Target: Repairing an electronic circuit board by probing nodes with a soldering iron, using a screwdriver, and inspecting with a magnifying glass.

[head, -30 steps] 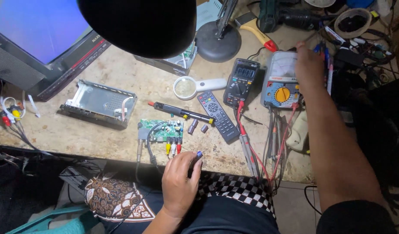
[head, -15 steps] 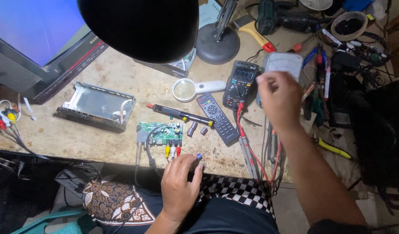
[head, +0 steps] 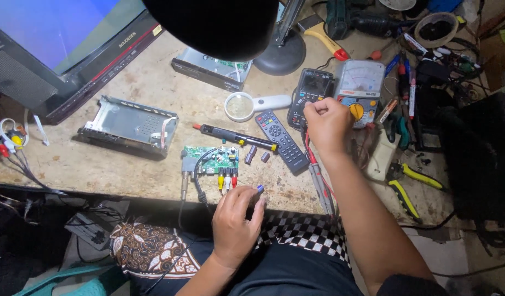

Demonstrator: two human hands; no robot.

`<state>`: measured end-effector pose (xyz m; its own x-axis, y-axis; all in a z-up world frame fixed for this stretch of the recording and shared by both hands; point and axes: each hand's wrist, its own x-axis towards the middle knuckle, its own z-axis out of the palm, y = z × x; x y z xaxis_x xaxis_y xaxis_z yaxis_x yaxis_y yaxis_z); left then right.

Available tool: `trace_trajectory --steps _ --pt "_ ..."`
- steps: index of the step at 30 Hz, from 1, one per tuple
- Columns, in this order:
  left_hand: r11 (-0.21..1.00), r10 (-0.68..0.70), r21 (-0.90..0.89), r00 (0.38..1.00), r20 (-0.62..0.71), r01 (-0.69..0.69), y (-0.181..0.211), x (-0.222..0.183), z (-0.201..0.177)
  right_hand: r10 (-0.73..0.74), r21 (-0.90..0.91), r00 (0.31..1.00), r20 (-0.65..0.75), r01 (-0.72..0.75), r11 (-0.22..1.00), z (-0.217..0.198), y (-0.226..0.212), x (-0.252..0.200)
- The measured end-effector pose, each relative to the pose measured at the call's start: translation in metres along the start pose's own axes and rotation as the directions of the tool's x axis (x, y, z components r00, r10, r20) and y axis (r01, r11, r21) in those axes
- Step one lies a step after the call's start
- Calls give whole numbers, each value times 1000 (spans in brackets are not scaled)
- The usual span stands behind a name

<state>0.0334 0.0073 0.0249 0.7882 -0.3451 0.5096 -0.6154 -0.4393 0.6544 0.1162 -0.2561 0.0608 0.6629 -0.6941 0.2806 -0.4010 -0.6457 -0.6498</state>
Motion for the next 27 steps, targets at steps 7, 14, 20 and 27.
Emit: trace_trajectory --steps 7,14,20,27 --pt "998 9 -56 1000 17 -8 -3 -2 -4 232 106 973 21 -233 967 -7 -13 -8" --pt "993 -18 -116 999 30 22 -4 -3 -9 262 435 959 108 -283 855 -16 -4 -7" --pt "995 -34 -95 998 44 38 -7 -6 -6 316 505 893 320 -443 741 -11 1 8" --pt "996 -21 -84 999 49 25 -4 -4 -8 308 536 892 331 -446 717 -13 -10 3"
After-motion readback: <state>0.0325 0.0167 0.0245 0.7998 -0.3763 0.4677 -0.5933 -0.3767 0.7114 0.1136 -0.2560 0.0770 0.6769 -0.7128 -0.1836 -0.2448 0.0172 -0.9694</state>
